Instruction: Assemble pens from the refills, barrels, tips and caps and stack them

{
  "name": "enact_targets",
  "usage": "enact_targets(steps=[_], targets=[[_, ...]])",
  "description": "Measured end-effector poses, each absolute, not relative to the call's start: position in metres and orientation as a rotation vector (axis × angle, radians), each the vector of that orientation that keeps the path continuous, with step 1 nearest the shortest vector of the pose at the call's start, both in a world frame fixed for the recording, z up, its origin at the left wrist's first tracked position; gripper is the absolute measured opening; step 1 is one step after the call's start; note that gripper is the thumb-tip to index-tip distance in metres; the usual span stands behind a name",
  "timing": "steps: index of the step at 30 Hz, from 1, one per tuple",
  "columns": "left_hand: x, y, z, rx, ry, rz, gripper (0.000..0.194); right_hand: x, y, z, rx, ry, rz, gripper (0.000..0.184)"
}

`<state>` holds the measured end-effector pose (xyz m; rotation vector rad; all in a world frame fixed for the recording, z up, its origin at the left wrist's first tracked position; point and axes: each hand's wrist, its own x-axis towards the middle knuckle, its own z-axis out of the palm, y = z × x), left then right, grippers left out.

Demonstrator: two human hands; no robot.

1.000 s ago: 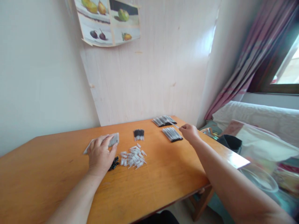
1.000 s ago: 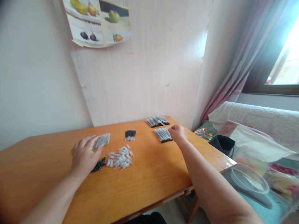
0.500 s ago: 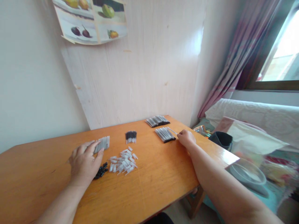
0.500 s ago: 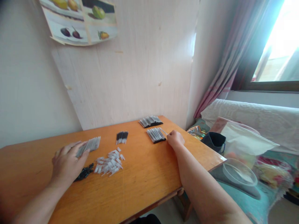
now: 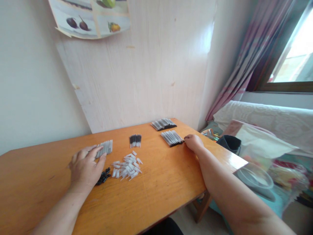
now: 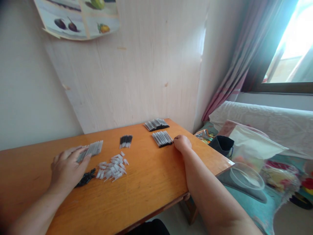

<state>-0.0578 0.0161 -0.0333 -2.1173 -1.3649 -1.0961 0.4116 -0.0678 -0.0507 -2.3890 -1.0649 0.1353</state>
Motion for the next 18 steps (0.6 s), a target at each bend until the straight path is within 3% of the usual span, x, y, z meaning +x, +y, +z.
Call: enact_targets(steps=[18], targets=[[-0.0569,0.0165,-0.0323,-2.121,-1.333,-1.125,0.034,0.4126,-0.0649,-0.0529,-2.384,-1.137,0.113,0.03]])
